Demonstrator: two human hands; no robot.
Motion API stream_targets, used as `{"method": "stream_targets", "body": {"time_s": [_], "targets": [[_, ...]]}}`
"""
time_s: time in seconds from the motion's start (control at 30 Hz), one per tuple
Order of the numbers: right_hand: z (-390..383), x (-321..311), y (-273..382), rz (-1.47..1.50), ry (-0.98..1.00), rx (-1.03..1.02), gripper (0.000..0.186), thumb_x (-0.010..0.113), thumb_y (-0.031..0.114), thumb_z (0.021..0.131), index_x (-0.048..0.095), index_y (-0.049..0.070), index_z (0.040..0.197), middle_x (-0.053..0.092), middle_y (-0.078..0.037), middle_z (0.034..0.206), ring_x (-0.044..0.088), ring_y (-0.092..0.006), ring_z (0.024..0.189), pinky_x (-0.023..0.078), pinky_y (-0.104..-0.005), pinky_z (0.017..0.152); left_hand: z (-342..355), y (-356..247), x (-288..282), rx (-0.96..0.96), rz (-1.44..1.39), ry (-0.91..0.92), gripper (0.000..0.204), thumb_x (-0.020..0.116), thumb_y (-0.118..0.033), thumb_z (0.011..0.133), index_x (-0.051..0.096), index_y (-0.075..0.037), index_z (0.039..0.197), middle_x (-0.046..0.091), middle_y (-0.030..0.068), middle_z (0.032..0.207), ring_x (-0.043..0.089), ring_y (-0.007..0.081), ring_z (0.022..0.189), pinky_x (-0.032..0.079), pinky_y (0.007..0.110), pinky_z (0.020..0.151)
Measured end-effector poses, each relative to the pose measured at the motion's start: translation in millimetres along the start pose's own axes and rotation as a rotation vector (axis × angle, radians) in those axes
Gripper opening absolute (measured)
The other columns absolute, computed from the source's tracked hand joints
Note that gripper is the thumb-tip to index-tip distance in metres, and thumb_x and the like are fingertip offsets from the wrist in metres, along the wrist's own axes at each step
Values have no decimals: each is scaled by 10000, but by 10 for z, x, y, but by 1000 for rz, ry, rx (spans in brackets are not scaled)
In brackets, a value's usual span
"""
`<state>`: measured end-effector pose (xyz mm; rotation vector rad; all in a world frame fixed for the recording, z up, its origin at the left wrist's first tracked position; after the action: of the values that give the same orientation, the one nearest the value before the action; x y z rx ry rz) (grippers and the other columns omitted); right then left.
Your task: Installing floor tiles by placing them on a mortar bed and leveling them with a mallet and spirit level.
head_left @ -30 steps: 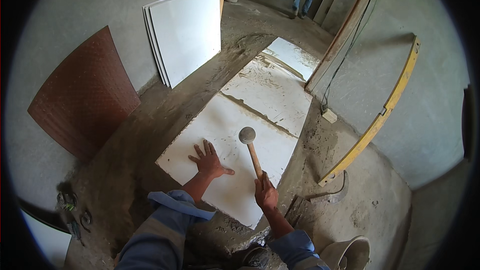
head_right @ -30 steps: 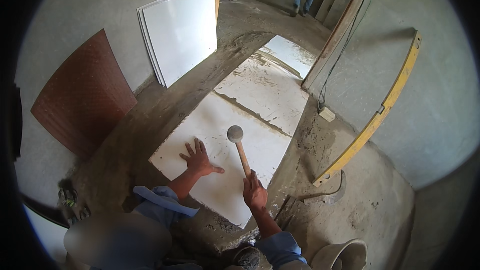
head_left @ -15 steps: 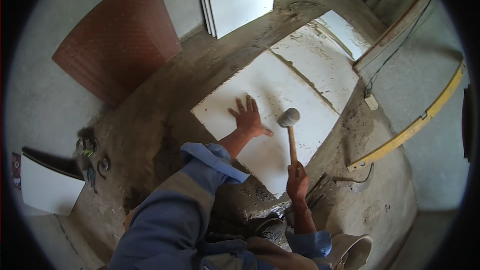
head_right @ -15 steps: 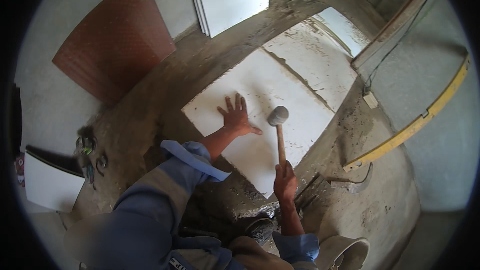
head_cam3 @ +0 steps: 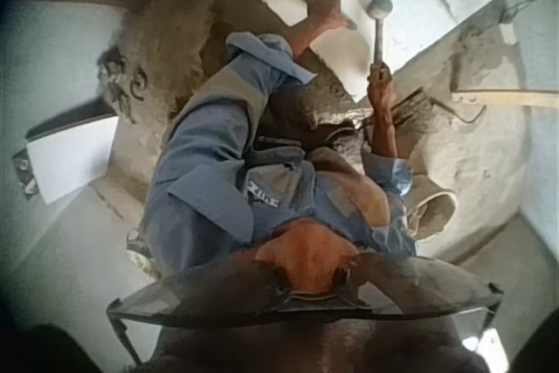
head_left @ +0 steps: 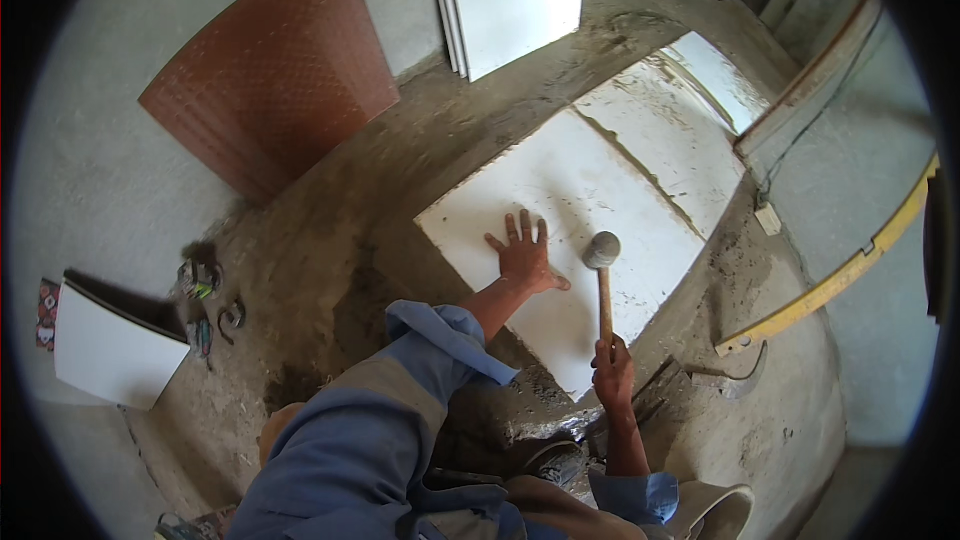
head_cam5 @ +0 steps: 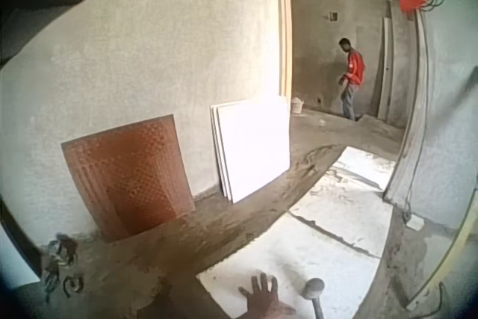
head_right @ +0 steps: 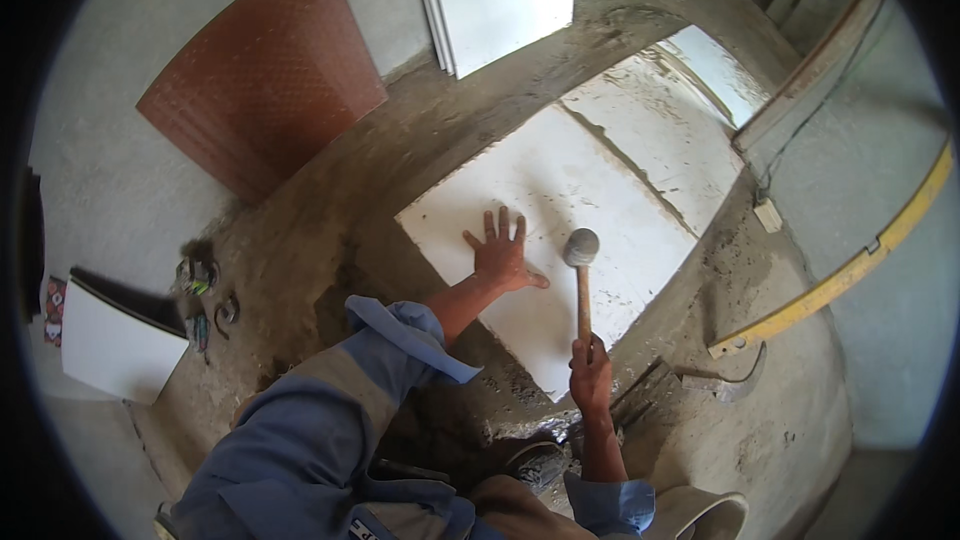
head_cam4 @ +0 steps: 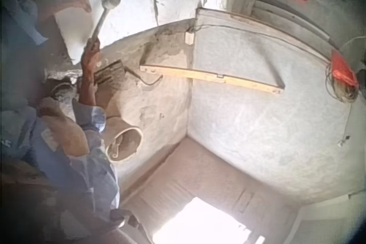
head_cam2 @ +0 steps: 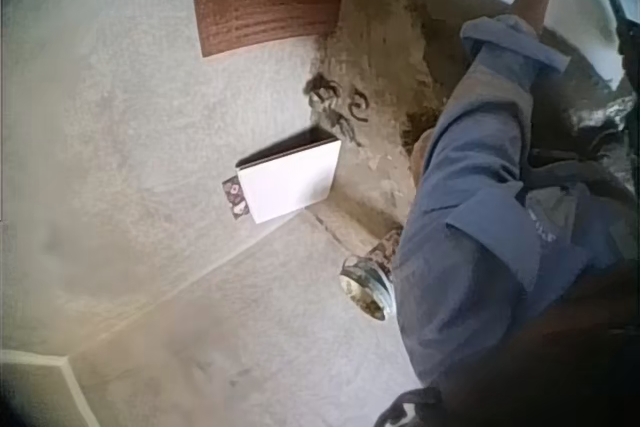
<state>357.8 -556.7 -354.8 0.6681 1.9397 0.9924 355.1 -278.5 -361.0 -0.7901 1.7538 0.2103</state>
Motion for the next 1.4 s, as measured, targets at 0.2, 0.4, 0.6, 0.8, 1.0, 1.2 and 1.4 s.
{"method": "stream_targets", "body": {"time_s": [0.2,0.4,0.6,0.8,1.0,1.2,1.4], "targets": [[163,-166,426,-5,-84,-115,491,527,367,1029,614,-88,1195,572,-108,665,526,-176,586,450,-368,569,48,-53,-19,-52,11,110,1385,845,-682,601,107,-98,1617,4,203,1681,27,490,1524,178,813,1072],[261,-149,492,-109,-306,-304,485,490,353,1045,608,-84,1219,691,-239,842,693,-369,771,529,-433,694,134,-48,93,-42,45,108,1448,823,-753,559,96,-78,1614,2,228,1673,9,535,1507,178,841,1039],[425,80,404,-184,-202,-303,423,512,366,1030,608,35,1276,674,-309,965,662,-491,913,542,-501,749,121,-64,114,-20,57,95,1463,809,-781,547,89,-89,1616,16,224,1674,14,526,1510,189,836,1040],[320,102,113,-210,-151,-108,467,543,451,1007,618,20,1172,675,-303,911,657,-502,918,514,-543,762,149,-81,115,-43,73,55,1498,806,-800,514,61,-127,1625,1,174,1689,17,480,1528,193,819,1058],[-86,64,-94,-130,-58,45,499,548,490,995,610,12,1125,671,-277,859,654,-488,855,504,-541,761,129,-52,68,-28,66,64,1448,825,-760,551,83,-132,1624,39,183,1685,40,474,1528,200,787,1087],[-461,-196,117,-9,-170,-82,433,526,416,1026,603,15,1170,670,-268,878,651,-481,809,506,-531,724,152,-64,107,-22,97,71,1459,811,-786,543,93,-112,1619,53,203,1676,60,491,1519,223,790,1076],[-556,-191,-103,-137,-213,-188,415,551,375,1019,582,26,1241,691,-263,950,676,-468,835,533,-530,720,159,-51,115,-17,109,65,1456,814,-785,540,101,-114,1618,57,211,1671,62,494,1516,223,799,1067]]}}
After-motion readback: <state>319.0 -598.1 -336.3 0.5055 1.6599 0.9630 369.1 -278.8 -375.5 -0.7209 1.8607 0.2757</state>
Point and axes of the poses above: each hand's wrist, its own z-axis towards the middle knuckle, its own x-axis out of the palm, y = z × x, the point moved 10 cm from there along z, towards the middle knuckle
